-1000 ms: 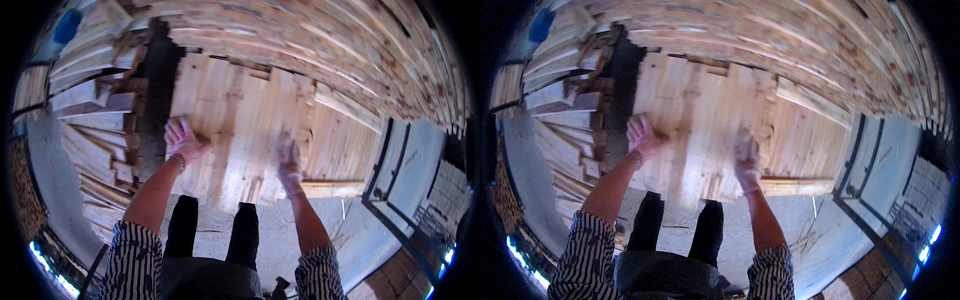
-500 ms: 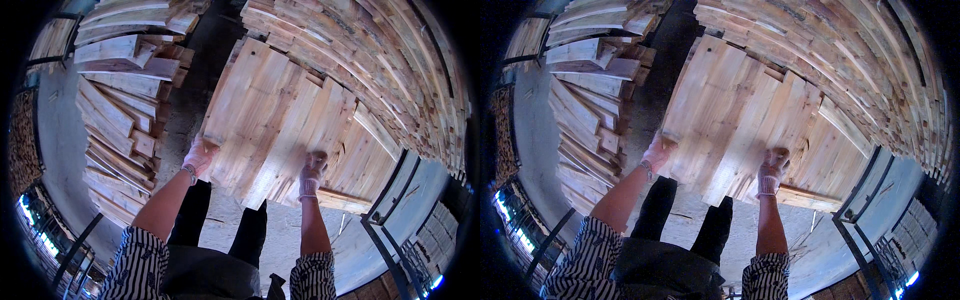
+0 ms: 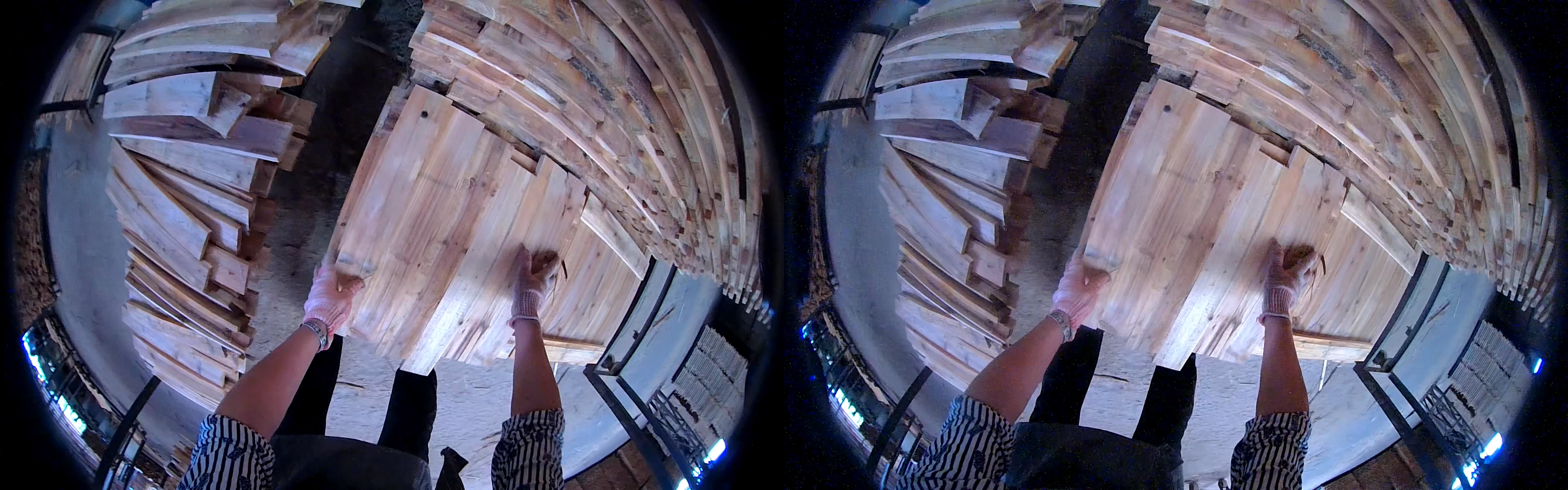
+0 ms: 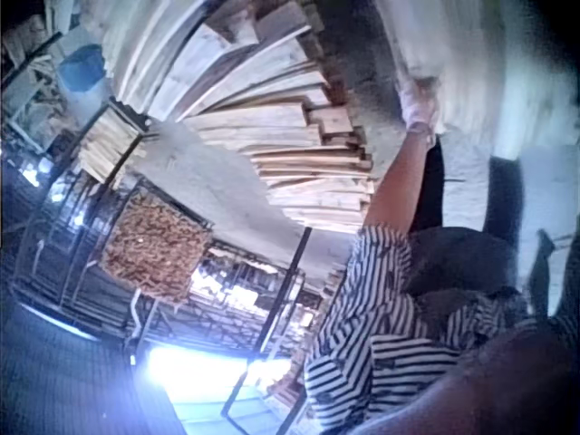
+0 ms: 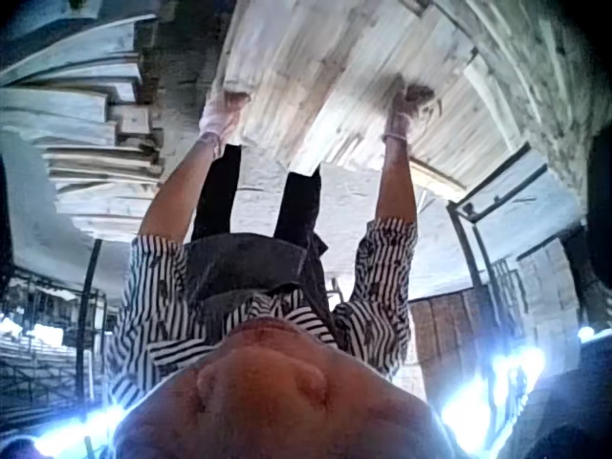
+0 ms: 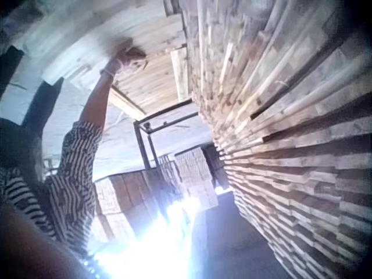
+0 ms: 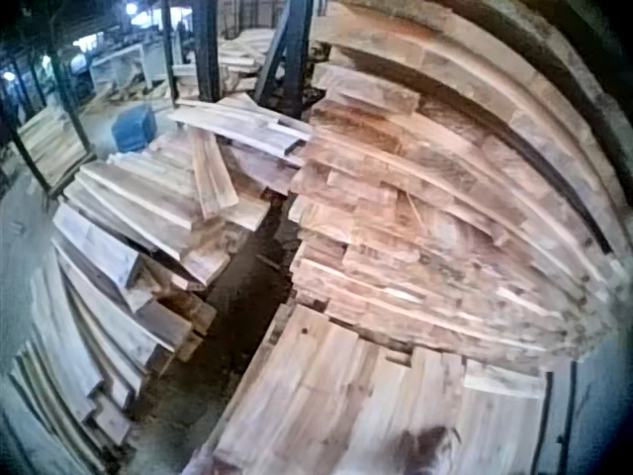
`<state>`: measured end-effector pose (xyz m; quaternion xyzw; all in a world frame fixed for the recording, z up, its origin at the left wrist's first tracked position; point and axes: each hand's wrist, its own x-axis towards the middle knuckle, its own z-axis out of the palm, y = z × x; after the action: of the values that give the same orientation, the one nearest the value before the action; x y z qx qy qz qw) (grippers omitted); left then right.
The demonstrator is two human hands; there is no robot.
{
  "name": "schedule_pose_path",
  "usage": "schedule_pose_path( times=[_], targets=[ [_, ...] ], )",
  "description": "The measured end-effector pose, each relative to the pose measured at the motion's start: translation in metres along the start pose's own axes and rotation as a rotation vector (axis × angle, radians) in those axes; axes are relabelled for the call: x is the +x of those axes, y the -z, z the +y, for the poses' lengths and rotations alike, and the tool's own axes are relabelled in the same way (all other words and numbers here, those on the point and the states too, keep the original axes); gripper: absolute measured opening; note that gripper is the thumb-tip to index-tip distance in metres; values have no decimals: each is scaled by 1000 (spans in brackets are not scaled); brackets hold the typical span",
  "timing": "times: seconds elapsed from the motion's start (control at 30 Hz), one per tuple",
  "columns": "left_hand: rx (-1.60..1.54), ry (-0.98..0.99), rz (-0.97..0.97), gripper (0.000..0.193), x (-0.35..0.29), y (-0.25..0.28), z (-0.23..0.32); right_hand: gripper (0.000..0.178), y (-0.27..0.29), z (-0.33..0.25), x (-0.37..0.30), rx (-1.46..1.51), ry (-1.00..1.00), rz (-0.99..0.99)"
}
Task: The person repeatedly picks up wooden planks from a large pile and stacks them onto a growing stack. They handle the planks by hand, arranging them in layers and occasionally adjusting the alignment of the stack.
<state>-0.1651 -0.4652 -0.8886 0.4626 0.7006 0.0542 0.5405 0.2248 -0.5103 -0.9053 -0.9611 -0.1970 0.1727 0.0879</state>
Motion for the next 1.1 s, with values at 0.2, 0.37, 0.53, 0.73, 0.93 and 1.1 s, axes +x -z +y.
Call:
schedule_pose_path(
  times=[0.2,0.37,0.53,0.73,0.93,1.1],
  targets=[
    [-207,227,-72,66,-17,20,55,105,-3,-16,1,-98,70,51],
    [139,-136,78,81,14,0,21,110,3,-11,6,-81,76,-25],
    [66,-55,-36,85,36,5,96,115,9,0,1,-64,-12,-82],
    [-34,-40,43,74,60,-10,61,107,4,-2,-9,-83,-29,-144],
    [107,-61,113,57,55,-7,83,100,-17,16,14,272,152,-196],
    [-250,-263,85,40,74,-31,78,86,-36,117,88,31,501,5]
  ],
)
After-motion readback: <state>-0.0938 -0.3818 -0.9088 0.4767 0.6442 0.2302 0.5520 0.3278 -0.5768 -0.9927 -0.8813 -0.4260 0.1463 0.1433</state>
